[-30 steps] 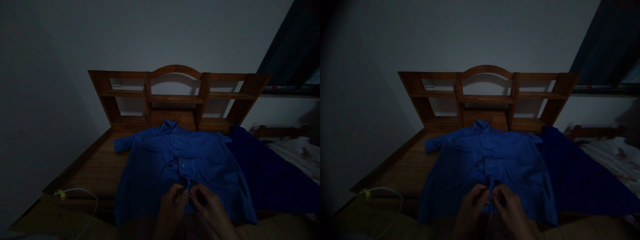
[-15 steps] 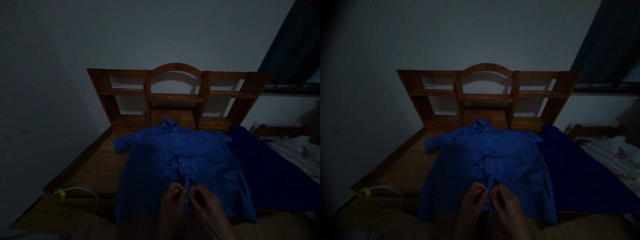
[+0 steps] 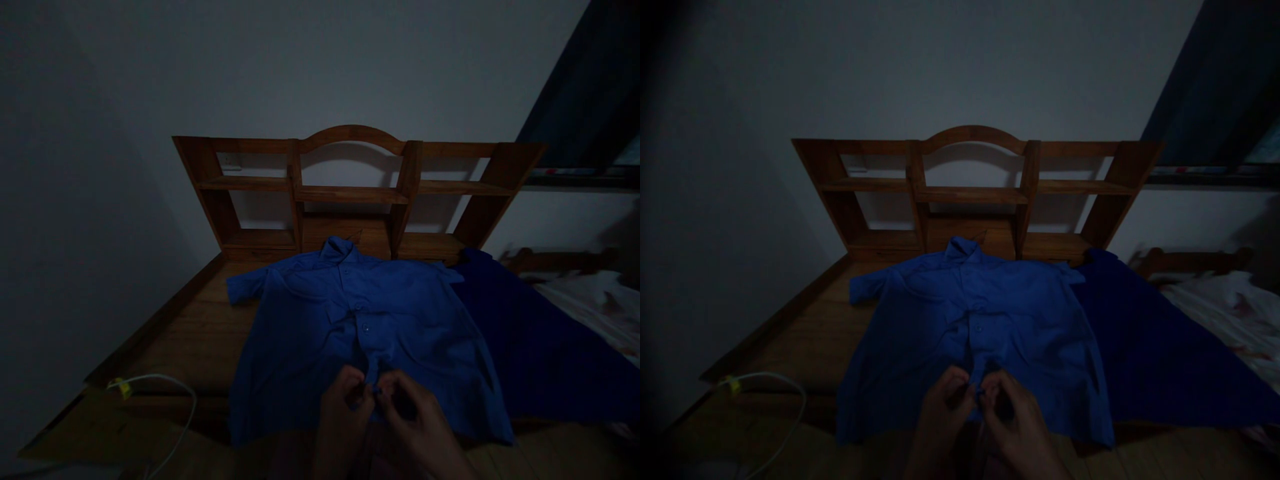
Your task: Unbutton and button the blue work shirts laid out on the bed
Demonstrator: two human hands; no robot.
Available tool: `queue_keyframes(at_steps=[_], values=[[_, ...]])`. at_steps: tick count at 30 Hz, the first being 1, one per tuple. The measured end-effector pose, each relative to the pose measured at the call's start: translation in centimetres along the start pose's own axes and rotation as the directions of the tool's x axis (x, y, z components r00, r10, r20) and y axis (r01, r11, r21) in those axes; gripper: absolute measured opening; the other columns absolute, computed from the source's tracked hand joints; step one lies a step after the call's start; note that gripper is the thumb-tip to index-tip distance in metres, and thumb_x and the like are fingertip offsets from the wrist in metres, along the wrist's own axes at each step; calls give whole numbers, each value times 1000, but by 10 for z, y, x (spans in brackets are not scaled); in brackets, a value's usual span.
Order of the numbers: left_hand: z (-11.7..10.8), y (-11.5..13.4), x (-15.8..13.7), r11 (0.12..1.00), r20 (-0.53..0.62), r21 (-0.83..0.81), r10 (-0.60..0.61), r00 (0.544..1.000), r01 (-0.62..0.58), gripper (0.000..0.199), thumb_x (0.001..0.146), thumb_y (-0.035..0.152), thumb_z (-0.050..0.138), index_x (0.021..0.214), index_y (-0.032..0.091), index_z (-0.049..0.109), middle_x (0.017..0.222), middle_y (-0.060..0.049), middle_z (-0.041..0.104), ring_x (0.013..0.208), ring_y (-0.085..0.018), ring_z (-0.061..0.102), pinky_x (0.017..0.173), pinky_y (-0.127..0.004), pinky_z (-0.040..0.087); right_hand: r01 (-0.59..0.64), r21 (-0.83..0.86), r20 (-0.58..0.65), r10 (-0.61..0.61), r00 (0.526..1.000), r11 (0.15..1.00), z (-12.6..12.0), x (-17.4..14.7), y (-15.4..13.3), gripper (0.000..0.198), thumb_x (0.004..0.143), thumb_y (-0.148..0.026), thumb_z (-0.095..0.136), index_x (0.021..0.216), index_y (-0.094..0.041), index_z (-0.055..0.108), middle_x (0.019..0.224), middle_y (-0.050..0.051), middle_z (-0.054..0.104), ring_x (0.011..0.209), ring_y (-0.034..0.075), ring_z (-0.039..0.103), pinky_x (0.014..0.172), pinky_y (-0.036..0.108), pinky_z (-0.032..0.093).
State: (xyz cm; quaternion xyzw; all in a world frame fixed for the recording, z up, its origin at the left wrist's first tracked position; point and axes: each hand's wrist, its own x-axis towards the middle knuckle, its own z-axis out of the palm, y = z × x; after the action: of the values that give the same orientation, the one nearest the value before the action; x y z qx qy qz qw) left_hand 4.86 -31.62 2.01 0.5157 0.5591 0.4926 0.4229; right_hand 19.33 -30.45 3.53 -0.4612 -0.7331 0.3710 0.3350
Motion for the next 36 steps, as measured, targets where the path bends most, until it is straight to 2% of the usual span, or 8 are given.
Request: queue_keyframes(at_steps=[7, 9, 13, 22, 27, 33, 36], values=[[-2, -3, 4, 994, 37, -103, -38, 999, 42, 3, 74, 17, 52, 72, 17, 49, 67, 3, 50, 65, -11, 54, 58, -18, 42, -38, 66, -19, 40, 999, 997, 1, 1, 7, 18, 89, -34, 45, 87, -19, 54, 82, 0, 59, 79, 13, 56, 71, 22, 41], [-1, -5, 5, 984, 50, -165, -57, 997, 65, 4, 75, 19, 52, 78, 17, 51, 70, 2, 54, 66, -12, 58, 59, -20, 45, -39, 71, -25, 41, 999, 997, 1, 2, 8, 17, 88, -34, 46, 87, -19, 54, 82, 1, 59, 79, 13, 56, 71, 22, 41], [-1, -6, 6, 957, 82, -266, -99, 992, 117, 21, 77, 22, 53, 98, 18, 48, 74, 0, 62, 72, -15, 63, 63, -23, 50, -37, 46, -37, 39, 999, 998, 1, 3, 8, 15, 87, -33, 48, 88, -19, 54, 81, 0, 59, 78, 13, 56, 71, 22, 41], [-1, 7, -3, 996, -18, -79, 37, 999, -38, 18, 79, 24, 52, 97, 20, 52, 81, -1, 66, 82, -14, 64, 77, -24, 49, -22, -22, -25, 21, 999, 1000, 0, -3, 4, 18, 91, -34, 39, 98, -21, 51, 93, 4, 59, 87, 14, 57, 79, 23, 43], [1, 13, -9, 998, -22, 16, 57, 998, -57, 30, 80, 24, 51, 110, 22, 50, 88, -2, 65, 86, -14, 63, 82, -26, 48, 6, -57, -31, -8, 999, 998, -5, -6, -1, 21, 90, -36, 39, 100, -23, 54, 93, 5, 60, 89, 17, 58, 79, 25, 46], [2, 16, -11, 999, 14, -29, 33, 999, -32, 32, 78, 22, 54, 110, 22, 50, 96, -4, 64, 88, -15, 62, 80, -25, 48, 10, -29, -65, -11, 998, 1000, -9, -7, -4, 23, 84, -44, 48, 94, -26, 57, 92, 5, 61, 87, 19, 57, 77, 25, 46], [-1, 11, -9, 997, 24, -71, -11, 1000, 13, 32, 75, 21, 57, 107, 22, 53, 94, -3, 65, 89, -15, 61, 80, -25, 48, -73, 85, -20, 75, 997, 994, -10, -5, -6, 23, 87, -43, 44, 88, -23, 55, 85, 2, 58, 82, 16, 56, 73, 23, 44]])
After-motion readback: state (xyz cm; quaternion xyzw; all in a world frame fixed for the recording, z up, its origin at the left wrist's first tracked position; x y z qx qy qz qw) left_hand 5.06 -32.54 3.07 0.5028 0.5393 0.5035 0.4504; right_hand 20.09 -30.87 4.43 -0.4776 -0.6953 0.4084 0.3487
